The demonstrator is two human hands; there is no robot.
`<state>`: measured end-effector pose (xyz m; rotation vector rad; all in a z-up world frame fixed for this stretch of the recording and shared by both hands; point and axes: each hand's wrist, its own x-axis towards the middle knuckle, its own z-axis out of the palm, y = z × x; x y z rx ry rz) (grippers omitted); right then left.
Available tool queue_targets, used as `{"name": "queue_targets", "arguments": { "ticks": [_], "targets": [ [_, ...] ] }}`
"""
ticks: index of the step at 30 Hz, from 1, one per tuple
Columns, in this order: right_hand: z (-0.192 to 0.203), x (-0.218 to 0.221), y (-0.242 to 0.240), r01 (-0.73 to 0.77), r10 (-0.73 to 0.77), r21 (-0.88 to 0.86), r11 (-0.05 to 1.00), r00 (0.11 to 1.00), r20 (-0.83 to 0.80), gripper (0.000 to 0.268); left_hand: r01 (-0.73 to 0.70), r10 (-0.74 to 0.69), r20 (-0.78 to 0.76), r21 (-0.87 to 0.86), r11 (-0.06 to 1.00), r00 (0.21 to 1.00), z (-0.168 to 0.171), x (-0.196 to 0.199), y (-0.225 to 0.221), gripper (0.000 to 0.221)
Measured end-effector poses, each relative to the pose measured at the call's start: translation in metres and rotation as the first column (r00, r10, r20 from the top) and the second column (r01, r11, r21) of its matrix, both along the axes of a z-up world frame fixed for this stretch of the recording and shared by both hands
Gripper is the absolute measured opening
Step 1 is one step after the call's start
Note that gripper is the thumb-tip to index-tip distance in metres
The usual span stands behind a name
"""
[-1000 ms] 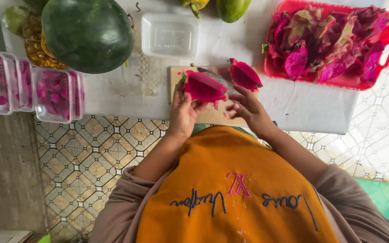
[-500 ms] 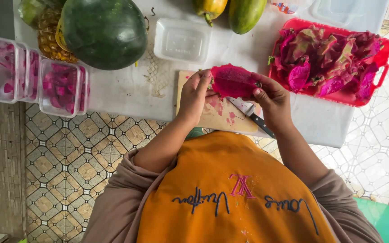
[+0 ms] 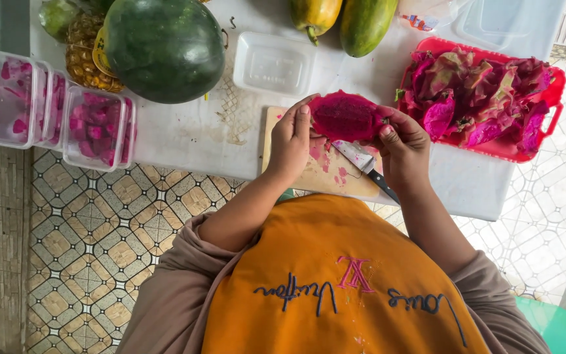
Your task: Peeling and cutting dragon fruit into cubes and placing them into plastic containers on a food preparation table.
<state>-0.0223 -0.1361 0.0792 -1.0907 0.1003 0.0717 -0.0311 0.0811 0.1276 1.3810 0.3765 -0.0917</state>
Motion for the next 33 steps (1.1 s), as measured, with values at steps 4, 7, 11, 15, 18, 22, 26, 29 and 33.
{"name": "queue_targets", "arguments": {
  "ticks": [4, 7, 11, 15, 18, 22, 26, 29, 33],
  "targets": [
    [0.002, -0.001, 0.005, 0.015, -0.009, 0.178, 0.984, 0.999, -0.033, 0.025, -0.03, 0.032, 0.018, -0.093, 0.995, 0.999, -0.004, -0.003, 0.0, 0.041],
    [-0.003, -0.001, 0.005, 0.012, 0.004, 0.277, 0.961, 0.998, -0.059, 0.021, -0.023, 0.029, 0.033, -0.169, 0.985, 0.999, -0.001, -0.005, 0.002, 0.041],
    [0.004, 0.0, 0.006, -0.011, 0.049, 0.37, 0.929, 0.994, -0.095, 0.022, -0.009, 0.025, 0.057, -0.266, 0.964, 0.998, -0.012, -0.006, 0.002, 0.042],
    [0.001, -0.003, 0.008, -0.014, 0.068, 0.431, 0.902, 0.992, -0.11, 0.02, -0.002, 0.023, 0.072, -0.28, 0.96, 0.997, -0.005, -0.007, 0.0, 0.044],
    [-0.008, -0.006, 0.006, -0.014, 0.085, 0.462, 0.887, 0.988, -0.133, 0.02, -0.037, 0.061, 0.056, -0.355, 0.934, 0.997, -0.011, -0.008, -0.004, 0.042],
    [-0.031, -0.007, -0.001, -0.02, 0.118, 0.531, 0.847, 0.982, -0.15, 0.022, -0.035, 0.051, 0.023, -0.436, 0.899, 0.998, -0.015, -0.009, -0.005, 0.042],
    [-0.03, -0.004, 0.0, -0.027, 0.144, 0.576, 0.817, 0.977, -0.158, 0.022, -0.022, 0.031, 0.01, -0.497, 0.867, 0.999, -0.012, -0.011, -0.006, 0.042],
    [-0.039, -0.001, -0.002, -0.03, 0.155, 0.603, 0.797, 0.976, -0.156, 0.023, -0.008, 0.022, 0.019, -0.545, 0.839, 1.0, -0.017, -0.012, -0.007, 0.041],
    [-0.029, 0.0, -0.002, -0.031, 0.17, 0.624, 0.781, 0.972, -0.164, 0.025, -0.002, 0.024, 0.031, -0.577, 0.817, 0.999, -0.019, -0.014, -0.009, 0.039]
  ]
}}
